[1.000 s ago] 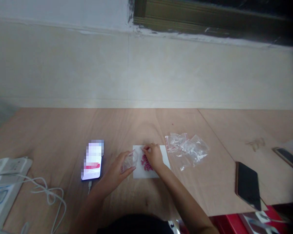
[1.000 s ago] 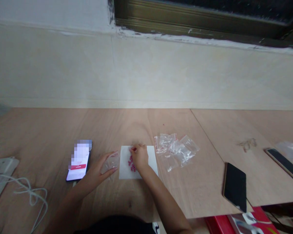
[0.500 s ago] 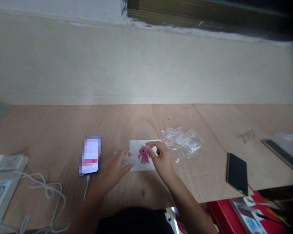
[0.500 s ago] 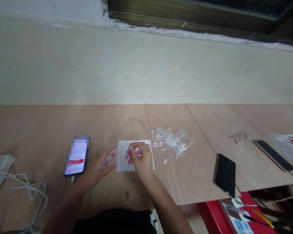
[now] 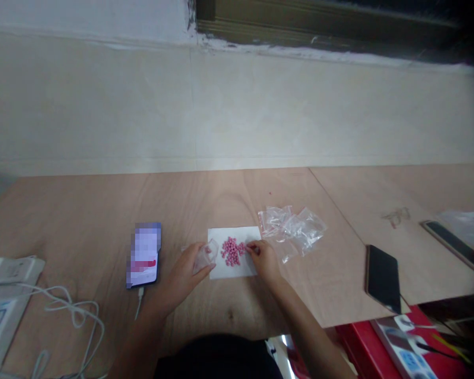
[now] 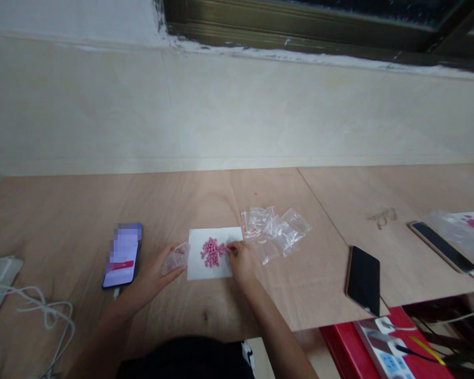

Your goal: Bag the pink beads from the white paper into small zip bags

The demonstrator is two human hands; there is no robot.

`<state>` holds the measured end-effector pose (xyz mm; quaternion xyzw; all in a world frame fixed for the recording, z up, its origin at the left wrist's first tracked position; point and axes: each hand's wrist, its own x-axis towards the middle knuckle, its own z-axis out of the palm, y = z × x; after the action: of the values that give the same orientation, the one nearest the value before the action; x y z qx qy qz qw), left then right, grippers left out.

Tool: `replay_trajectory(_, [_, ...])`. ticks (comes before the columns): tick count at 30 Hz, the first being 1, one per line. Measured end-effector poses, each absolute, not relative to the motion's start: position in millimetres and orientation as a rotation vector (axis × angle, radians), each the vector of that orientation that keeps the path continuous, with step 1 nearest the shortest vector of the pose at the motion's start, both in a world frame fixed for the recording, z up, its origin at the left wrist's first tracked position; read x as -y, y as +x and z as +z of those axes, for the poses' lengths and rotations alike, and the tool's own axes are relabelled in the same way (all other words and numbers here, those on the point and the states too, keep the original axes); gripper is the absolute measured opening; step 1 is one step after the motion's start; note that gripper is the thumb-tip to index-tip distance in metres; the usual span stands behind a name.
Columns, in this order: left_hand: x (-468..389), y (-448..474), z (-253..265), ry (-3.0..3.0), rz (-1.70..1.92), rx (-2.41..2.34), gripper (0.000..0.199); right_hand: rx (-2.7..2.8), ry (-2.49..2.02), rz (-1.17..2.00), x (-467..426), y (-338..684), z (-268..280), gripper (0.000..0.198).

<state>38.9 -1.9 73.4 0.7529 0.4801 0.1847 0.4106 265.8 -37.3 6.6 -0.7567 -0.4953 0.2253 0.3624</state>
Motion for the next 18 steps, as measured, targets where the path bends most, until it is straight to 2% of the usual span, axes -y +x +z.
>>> replay_trajectory(3, [4, 42, 70, 1.933, 0.452, -1.191, 0.039, 1.205, -1.867, 0.507, 43, 260, 34, 0.019])
replay_trajectory(10, [15, 51, 67, 1.922, 0.475, -1.149, 0.035, 1.403, -1.495, 0.608, 55, 213, 92, 0.009])
replay_trajectory(14, [17, 49, 69, 1.912, 0.492, -1.144, 0.034, 1.37, -1.518, 0.623, 55, 216, 80, 0.016])
replay_trajectory(18, [15, 45, 71, 1.899, 0.479, -1.178, 0.036, 1.264, -1.785, 0.504, 48, 244, 43, 0.019])
